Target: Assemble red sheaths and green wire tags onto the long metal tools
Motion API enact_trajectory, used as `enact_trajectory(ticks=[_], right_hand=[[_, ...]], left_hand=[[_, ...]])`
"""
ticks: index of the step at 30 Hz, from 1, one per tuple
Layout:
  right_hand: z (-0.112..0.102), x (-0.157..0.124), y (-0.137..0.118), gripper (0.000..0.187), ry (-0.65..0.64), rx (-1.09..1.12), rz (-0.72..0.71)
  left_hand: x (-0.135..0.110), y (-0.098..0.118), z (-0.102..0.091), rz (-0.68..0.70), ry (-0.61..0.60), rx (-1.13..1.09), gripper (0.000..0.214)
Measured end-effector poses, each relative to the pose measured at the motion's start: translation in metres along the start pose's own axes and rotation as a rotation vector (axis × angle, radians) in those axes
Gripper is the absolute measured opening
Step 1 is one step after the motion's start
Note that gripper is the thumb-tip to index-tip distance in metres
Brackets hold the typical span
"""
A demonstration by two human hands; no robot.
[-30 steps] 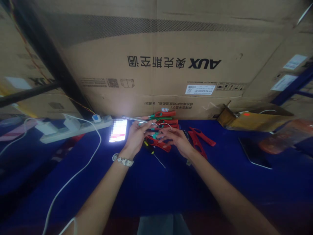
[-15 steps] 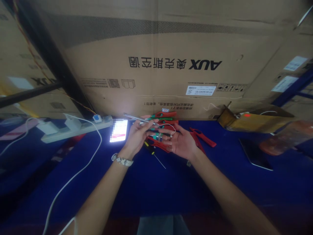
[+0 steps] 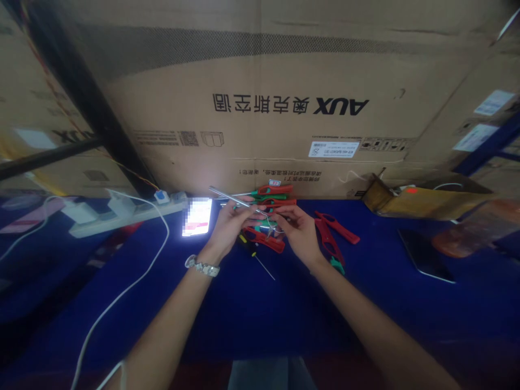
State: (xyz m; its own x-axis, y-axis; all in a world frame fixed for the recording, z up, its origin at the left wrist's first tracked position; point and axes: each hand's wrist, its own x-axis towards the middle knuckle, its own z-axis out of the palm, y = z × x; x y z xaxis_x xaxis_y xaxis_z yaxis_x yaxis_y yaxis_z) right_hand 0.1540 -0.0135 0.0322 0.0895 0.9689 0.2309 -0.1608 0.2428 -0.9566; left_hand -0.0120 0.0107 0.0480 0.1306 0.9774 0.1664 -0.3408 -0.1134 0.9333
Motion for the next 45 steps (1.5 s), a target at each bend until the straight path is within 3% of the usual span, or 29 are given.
enact_trajectory(ticks=[7,18,23,26,33,39,45], right_hand=[[-0.001,0.001,-0.002,0.034,-0.007,-0.017,0.077],[-0.01,0.005,-0.007,0.03,-0.168,0.038,0.218],[-0.014,0.005,-0.006,0.038,-0.279,0.007,0.128],[-0.013,0.005,0.001,0.044,-0.281,-0.082,0.086],[-0.012,0.003,0.019,0.034,-0.239,-0.239,0.114],[-0.015,0.004,0.021,0.018,-0.247,-0.443,-0.058],[-0.014,0.003,0.021,0.014,-0.235,-0.541,-0.109]], left_hand=[[-0.001,0.0,0.002,0.011,0.011,0.04,0.031],[0.0,0.007,0.003,-0.001,0.085,-0.024,0.038],[0.001,0.007,0.001,0.032,0.111,-0.005,0.038],[0.003,0.006,0.0,0.048,0.131,0.016,0.036],[0.005,0.005,-0.006,0.016,0.186,0.046,0.035],[0.007,0.003,-0.011,-0.059,0.197,0.051,0.031],[0.01,-0.002,-0.02,-0.098,0.198,0.064,0.029]])
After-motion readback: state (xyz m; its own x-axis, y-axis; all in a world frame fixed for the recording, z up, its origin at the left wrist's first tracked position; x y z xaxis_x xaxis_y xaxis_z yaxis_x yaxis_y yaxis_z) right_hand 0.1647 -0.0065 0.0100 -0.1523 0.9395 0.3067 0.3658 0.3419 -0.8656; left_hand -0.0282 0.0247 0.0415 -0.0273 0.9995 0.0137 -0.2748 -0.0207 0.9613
